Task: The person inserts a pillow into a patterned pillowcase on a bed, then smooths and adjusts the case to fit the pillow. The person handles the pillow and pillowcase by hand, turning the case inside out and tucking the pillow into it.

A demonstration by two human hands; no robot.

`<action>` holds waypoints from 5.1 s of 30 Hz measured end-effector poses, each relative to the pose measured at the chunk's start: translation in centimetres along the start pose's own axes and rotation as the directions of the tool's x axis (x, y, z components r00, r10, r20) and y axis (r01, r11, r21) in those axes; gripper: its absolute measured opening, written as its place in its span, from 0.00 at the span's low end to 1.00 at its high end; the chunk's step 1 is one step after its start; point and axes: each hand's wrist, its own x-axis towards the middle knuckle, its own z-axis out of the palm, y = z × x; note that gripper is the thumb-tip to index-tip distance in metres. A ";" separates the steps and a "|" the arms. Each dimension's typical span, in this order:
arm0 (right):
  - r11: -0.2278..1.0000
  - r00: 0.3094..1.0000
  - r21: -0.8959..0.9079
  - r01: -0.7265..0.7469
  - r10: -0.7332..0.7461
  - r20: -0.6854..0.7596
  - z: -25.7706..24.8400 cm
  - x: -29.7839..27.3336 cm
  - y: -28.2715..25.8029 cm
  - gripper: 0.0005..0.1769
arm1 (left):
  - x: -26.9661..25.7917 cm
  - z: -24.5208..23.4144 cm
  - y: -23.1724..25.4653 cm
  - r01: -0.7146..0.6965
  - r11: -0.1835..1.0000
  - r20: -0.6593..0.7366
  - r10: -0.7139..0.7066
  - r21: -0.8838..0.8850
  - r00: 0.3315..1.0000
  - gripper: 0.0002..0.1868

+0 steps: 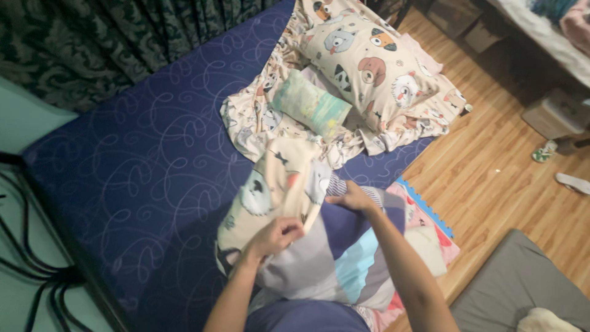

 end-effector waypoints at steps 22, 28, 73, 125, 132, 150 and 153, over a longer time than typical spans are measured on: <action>0.922 0.813 -0.358 -0.148 -0.093 -0.575 6.5 -10.2 -12.5 0.28 | 8.4 2.2 10.1 -0.049 0.296 -0.110 0.497 0.954 0.861 0.13; 0.922 0.825 -0.348 -0.171 -0.059 -0.562 7.5 -10.4 -12.7 0.26 | 9.1 0.1 6.5 0.071 0.013 -0.072 0.326 0.997 0.943 0.09; 0.795 0.914 -0.604 -0.058 -0.201 -0.353 10.0 -6.6 -14.1 0.31 | -5.7 -13.6 2.2 0.541 0.581 -0.779 0.567 0.608 0.266 0.12; 0.924 0.816 0.130 0.361 -0.245 -0.524 5.8 4.4 10.3 0.12 | -6.9 2.0 -20.8 0.215 0.973 -0.995 0.076 0.088 0.066 0.41; 0.965 0.840 0.042 0.258 -0.202 -0.503 3.9 5.5 10.1 0.21 | -3.1 1.3 -21.8 -0.151 0.984 -0.988 -0.077 -0.096 0.131 0.30; 0.579 0.817 -0.783 0.228 -0.551 -0.170 17.0 0.2 7.7 0.29 | 5.8 4.1 -9.2 0.213 0.436 -0.466 0.631 0.875 0.621 0.26; 0.616 0.869 -0.754 0.227 -0.478 -0.128 15.5 1.2 6.2 0.36 | 6.2 4.5 -9.1 0.269 0.328 -0.420 0.609 0.906 0.672 0.26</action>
